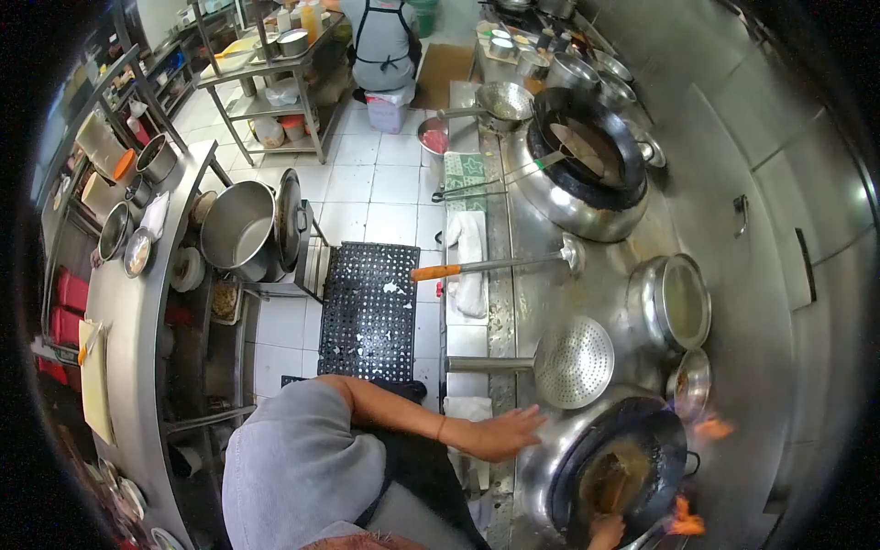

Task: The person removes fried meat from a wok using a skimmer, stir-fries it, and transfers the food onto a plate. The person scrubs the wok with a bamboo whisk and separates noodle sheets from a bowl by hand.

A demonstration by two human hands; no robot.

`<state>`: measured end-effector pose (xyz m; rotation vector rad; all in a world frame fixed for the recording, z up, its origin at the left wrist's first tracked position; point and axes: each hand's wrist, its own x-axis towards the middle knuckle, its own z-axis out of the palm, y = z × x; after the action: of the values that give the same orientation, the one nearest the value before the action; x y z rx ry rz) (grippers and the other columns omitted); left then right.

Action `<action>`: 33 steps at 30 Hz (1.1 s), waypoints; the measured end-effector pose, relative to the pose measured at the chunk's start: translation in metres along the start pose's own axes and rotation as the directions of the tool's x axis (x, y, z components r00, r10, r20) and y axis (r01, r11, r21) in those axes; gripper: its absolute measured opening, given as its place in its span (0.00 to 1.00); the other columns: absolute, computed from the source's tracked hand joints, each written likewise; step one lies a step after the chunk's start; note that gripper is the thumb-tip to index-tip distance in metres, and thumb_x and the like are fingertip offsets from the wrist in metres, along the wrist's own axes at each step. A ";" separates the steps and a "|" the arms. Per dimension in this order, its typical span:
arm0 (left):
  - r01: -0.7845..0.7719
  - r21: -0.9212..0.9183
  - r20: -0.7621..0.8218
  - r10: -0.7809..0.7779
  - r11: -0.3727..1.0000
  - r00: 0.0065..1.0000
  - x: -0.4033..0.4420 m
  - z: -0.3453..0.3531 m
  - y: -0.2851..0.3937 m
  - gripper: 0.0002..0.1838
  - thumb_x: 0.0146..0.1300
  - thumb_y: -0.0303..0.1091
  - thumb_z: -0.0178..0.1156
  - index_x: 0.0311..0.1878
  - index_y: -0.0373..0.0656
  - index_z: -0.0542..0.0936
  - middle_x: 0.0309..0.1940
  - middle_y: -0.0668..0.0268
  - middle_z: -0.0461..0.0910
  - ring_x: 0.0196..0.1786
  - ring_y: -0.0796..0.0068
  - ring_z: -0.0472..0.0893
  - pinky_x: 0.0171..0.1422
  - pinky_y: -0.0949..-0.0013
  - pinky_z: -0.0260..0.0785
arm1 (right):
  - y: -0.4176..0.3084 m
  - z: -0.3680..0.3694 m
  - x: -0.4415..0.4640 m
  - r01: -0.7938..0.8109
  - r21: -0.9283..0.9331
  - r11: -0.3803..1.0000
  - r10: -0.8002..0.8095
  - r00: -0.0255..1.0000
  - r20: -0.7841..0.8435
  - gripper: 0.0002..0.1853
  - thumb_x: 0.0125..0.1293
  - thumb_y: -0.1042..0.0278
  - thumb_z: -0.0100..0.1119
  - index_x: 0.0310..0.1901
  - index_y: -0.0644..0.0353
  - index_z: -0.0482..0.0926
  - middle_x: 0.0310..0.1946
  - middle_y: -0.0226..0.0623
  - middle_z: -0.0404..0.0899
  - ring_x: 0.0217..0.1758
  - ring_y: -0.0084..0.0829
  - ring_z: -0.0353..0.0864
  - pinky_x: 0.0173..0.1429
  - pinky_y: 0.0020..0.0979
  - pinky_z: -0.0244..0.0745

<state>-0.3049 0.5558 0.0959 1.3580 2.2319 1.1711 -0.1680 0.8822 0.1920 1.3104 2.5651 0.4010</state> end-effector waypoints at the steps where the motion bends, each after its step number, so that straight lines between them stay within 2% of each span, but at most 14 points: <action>1: -0.014 -0.003 -0.051 0.014 1.000 0.999 0.002 0.005 -0.003 0.28 0.55 0.27 0.58 0.62 0.35 0.69 0.71 0.39 0.47 0.74 0.34 0.45 0.72 0.39 0.48 | 0.006 0.014 0.025 -0.012 0.054 0.998 0.013 1.000 -0.017 0.20 0.51 0.59 0.68 0.42 0.64 0.80 0.38 0.56 0.81 0.47 0.51 0.81 0.52 0.48 0.75; 4: 0.023 0.102 -0.127 -0.010 0.995 0.992 0.001 0.017 -0.005 0.29 0.54 0.29 0.60 0.61 0.36 0.69 0.71 0.39 0.49 0.73 0.33 0.48 0.71 0.40 0.50 | -0.017 0.024 0.040 0.060 0.168 0.984 -0.047 0.995 -0.084 0.19 0.51 0.59 0.68 0.40 0.65 0.80 0.36 0.56 0.82 0.45 0.51 0.81 0.51 0.47 0.76; 5: 0.057 0.167 -0.146 -0.033 0.984 0.989 -0.001 0.015 -0.011 0.29 0.54 0.29 0.61 0.61 0.36 0.69 0.71 0.39 0.49 0.72 0.33 0.50 0.71 0.40 0.50 | -0.014 0.033 0.035 0.172 0.129 0.977 -0.153 0.977 -0.145 0.21 0.49 0.58 0.69 0.41 0.64 0.80 0.33 0.54 0.82 0.44 0.52 0.82 0.51 0.47 0.76; 8: 0.209 0.324 -0.098 -0.187 0.923 0.977 -0.016 0.017 -0.022 0.33 0.53 0.32 0.62 0.63 0.37 0.67 0.70 0.39 0.51 0.70 0.33 0.54 0.69 0.42 0.54 | -0.018 -0.008 -0.020 0.187 0.139 0.973 -0.201 0.975 0.094 0.22 0.48 0.58 0.69 0.42 0.64 0.80 0.35 0.54 0.82 0.45 0.52 0.82 0.51 0.48 0.76; 9: 0.215 0.312 -0.090 -0.197 0.925 0.976 -0.019 0.019 -0.023 0.34 0.53 0.32 0.62 0.64 0.37 0.66 0.70 0.39 0.52 0.69 0.34 0.56 0.68 0.42 0.56 | -0.003 0.001 -0.015 0.142 -0.059 0.988 -0.141 0.990 0.009 0.22 0.48 0.58 0.69 0.41 0.63 0.80 0.38 0.54 0.82 0.45 0.52 0.82 0.50 0.49 0.76; 13: 0.214 0.237 0.048 -0.231 0.948 0.972 -0.018 0.022 -0.029 0.38 0.53 0.33 0.63 0.67 0.38 0.61 0.68 0.41 0.56 0.66 0.41 0.62 0.64 0.45 0.60 | 0.019 0.030 0.046 -0.017 0.086 0.996 0.025 0.996 -0.087 0.18 0.51 0.60 0.67 0.39 0.64 0.79 0.39 0.54 0.81 0.44 0.54 0.81 0.47 0.49 0.76; 14: 0.215 0.211 0.107 -0.241 0.954 0.965 -0.015 0.023 -0.031 0.38 0.53 0.34 0.63 0.68 0.39 0.60 0.68 0.41 0.57 0.66 0.43 0.63 0.63 0.46 0.61 | 0.015 0.041 0.051 0.045 0.101 0.994 -0.034 0.994 -0.102 0.18 0.52 0.60 0.66 0.40 0.64 0.79 0.38 0.53 0.81 0.43 0.54 0.81 0.47 0.49 0.76; 17: 0.156 0.204 -0.072 -0.145 0.966 0.987 -0.012 0.043 -0.050 0.33 0.46 0.37 0.65 0.58 0.35 0.71 0.54 0.46 0.71 0.53 0.49 0.73 0.52 0.52 0.67 | -0.005 0.047 0.037 0.224 0.146 0.964 -0.199 0.966 -0.163 0.16 0.54 0.60 0.64 0.40 0.62 0.79 0.34 0.52 0.82 0.40 0.54 0.81 0.44 0.49 0.76; 19: 0.171 0.177 -0.081 -0.158 0.969 0.984 -0.017 0.037 -0.052 0.32 0.46 0.40 0.67 0.55 0.34 0.72 0.49 0.48 0.73 0.51 0.51 0.73 0.51 0.54 0.68 | -0.009 0.031 -0.009 0.345 0.147 0.927 -0.310 0.926 -0.218 0.16 0.55 0.59 0.63 0.41 0.61 0.79 0.31 0.51 0.82 0.38 0.54 0.82 0.43 0.49 0.76; 21: 0.178 0.145 -0.099 -0.164 0.973 0.981 -0.026 0.030 -0.055 0.33 0.45 0.45 0.69 0.52 0.34 0.73 0.46 0.49 0.73 0.49 0.52 0.73 0.50 0.55 0.68 | 0.032 0.024 -0.041 0.515 -0.113 0.850 -0.527 0.834 -0.165 0.16 0.57 0.58 0.62 0.43 0.59 0.79 0.29 0.50 0.82 0.35 0.54 0.82 0.40 0.48 0.76; 26: 0.159 0.120 -0.126 -0.143 0.980 0.982 -0.039 0.024 -0.049 0.39 0.41 0.57 0.71 0.49 0.35 0.74 0.44 0.50 0.73 0.48 0.53 0.73 0.49 0.56 0.67 | 0.049 0.028 -0.001 0.149 0.028 0.988 -0.142 0.974 -0.176 0.17 0.58 0.59 0.62 0.45 0.60 0.79 0.31 0.50 0.82 0.37 0.53 0.82 0.41 0.48 0.76; 28: 0.164 0.144 0.013 -0.167 0.976 0.986 -0.037 0.014 -0.041 0.42 0.41 0.56 0.72 0.53 0.34 0.71 0.46 0.50 0.71 0.50 0.53 0.70 0.53 0.56 0.65 | 0.066 0.034 0.018 -0.033 0.081 0.996 0.046 0.986 -0.161 0.17 0.58 0.59 0.62 0.46 0.60 0.79 0.32 0.50 0.82 0.38 0.53 0.82 0.42 0.49 0.76; 30: 0.134 0.186 0.083 -0.152 0.973 0.985 -0.035 0.016 -0.036 0.44 0.39 0.55 0.73 0.55 0.33 0.71 0.46 0.51 0.70 0.51 0.53 0.69 0.55 0.57 0.65 | 0.047 0.066 0.063 -0.026 0.115 0.993 0.049 0.980 -0.194 0.18 0.59 0.59 0.61 0.48 0.60 0.78 0.35 0.51 0.82 0.41 0.55 0.81 0.46 0.49 0.75; 33: 0.089 0.259 0.065 -0.109 0.962 0.992 -0.037 0.023 -0.046 0.45 0.35 0.54 0.75 0.53 0.33 0.72 0.45 0.52 0.70 0.50 0.54 0.70 0.53 0.57 0.67 | 0.003 0.052 0.065 0.157 0.222 0.962 -0.112 0.973 -0.202 0.24 0.61 0.50 0.60 0.55 0.53 0.76 0.39 0.53 0.82 0.42 0.55 0.82 0.47 0.49 0.75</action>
<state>-0.3003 0.5255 0.0407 1.3384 2.4275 0.8028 -0.1858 0.9436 0.1386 1.2111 2.9170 0.2063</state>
